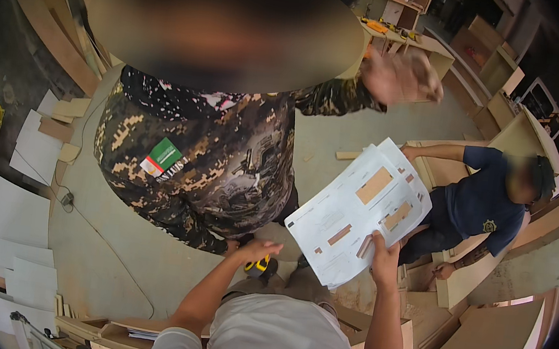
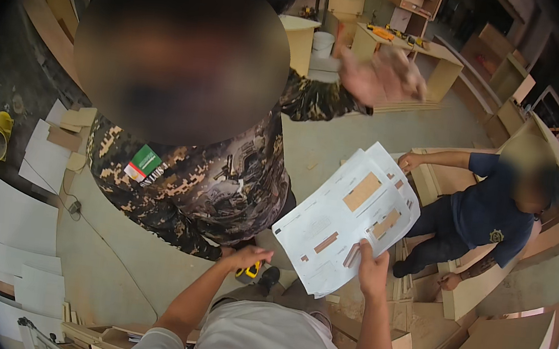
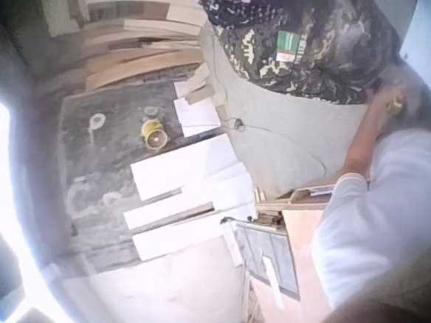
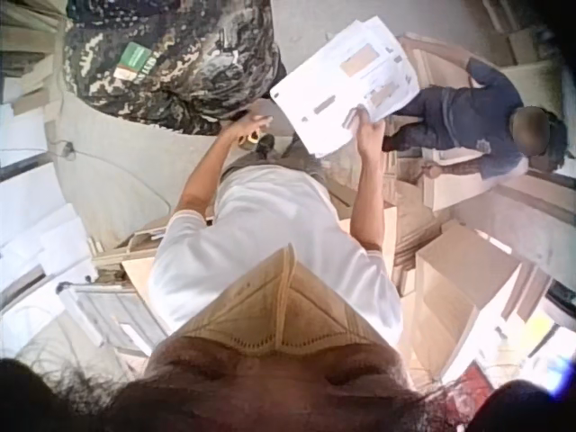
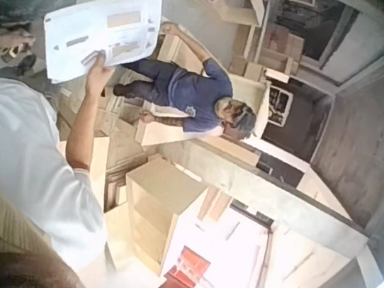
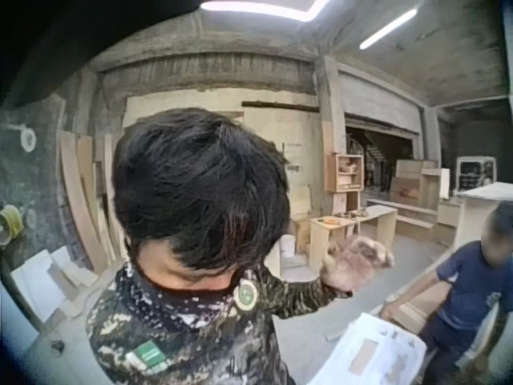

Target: Using a tape measure to mark dimensions on a large plywood sheet in a wood workshop.

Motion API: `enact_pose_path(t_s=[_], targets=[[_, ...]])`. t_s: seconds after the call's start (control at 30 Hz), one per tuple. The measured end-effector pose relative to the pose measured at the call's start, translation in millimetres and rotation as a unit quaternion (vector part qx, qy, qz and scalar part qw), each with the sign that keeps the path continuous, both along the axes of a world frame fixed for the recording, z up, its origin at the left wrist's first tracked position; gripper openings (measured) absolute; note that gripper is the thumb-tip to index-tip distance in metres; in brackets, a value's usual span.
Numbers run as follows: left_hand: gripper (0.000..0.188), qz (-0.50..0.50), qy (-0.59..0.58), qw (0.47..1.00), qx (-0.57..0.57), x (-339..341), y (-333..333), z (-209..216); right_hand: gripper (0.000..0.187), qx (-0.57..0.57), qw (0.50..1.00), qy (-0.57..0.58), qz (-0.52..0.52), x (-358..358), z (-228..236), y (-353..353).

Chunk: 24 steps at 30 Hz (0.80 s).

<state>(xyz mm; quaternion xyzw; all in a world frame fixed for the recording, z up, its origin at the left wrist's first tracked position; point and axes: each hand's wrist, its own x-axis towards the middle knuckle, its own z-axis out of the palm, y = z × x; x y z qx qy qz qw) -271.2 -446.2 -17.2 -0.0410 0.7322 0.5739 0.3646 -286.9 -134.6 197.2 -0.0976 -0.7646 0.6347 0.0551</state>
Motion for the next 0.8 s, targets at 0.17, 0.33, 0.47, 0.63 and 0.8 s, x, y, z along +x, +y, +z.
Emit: enact_pose_path(t_s=[0.17,0.33,0.47,0.63,0.8], targets=[[0.068,-0.123,-0.088,0.982,-0.115,46.4,-27.0,-93.4,0.029,-0.047,0.998,0.023,-0.028,-13.9,-16.8,-2.8],[0.063,-0.006,-0.2,0.975,-0.097,48.4,-48.3,-100.1,0.032,-0.066,0.997,0.01,-0.041,-18.6,-9.8,-14.6],[0.057,-0.082,-0.132,0.985,-0.07,54.4,-54.1,-102.2,0.034,-0.1,0.993,0.015,-0.053,-32.7,-36.0,-14.8],[0.055,-0.179,-0.003,0.977,-0.113,54.9,-39.2,-115.5,0.037,-0.114,0.992,-0.002,-0.062,-42.8,-49.3,-24.5],[0.059,-0.31,0.009,0.923,-0.228,43.5,-12.0,-82.5,0.038,-0.146,0.988,-0.023,-0.044,-37.2,-59.2,-6.8]])
